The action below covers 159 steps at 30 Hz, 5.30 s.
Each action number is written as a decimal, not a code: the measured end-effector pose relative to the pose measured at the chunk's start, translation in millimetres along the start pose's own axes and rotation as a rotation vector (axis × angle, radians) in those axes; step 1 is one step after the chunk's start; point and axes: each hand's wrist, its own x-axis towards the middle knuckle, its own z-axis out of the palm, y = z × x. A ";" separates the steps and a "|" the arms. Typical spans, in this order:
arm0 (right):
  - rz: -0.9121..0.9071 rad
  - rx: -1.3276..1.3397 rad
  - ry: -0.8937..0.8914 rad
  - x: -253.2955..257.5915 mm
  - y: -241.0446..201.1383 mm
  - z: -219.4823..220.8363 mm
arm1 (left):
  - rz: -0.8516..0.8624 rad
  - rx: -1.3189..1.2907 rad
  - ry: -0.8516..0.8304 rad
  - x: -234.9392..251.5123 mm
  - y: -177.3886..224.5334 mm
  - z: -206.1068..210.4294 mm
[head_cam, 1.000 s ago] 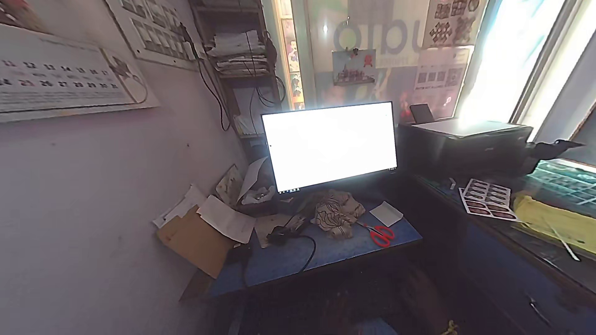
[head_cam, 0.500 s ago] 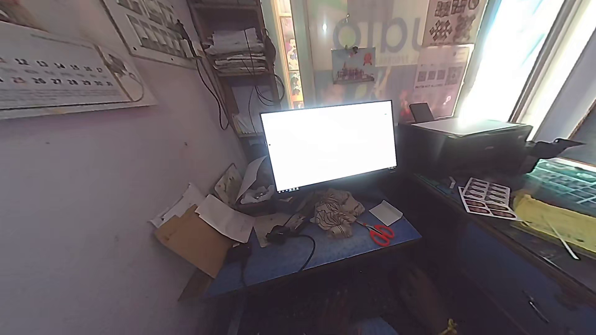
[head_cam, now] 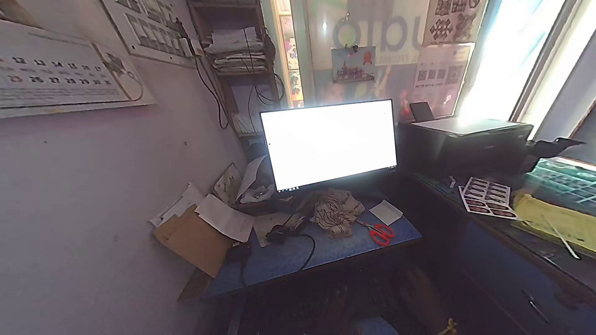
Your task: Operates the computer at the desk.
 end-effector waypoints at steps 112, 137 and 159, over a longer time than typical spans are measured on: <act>-0.202 -0.004 0.062 -0.2 5.4 3.5 | -0.045 0.042 -0.016 1.5 3.9 -1.5; -0.145 0.015 0.006 -2.4 2.1 0.5 | 0.001 0.012 0.012 1.2 2.3 -0.6; -0.077 0.018 0.013 -0.9 -6.0 -7.3 | -0.068 0.014 0.006 4.6 8.3 -7.7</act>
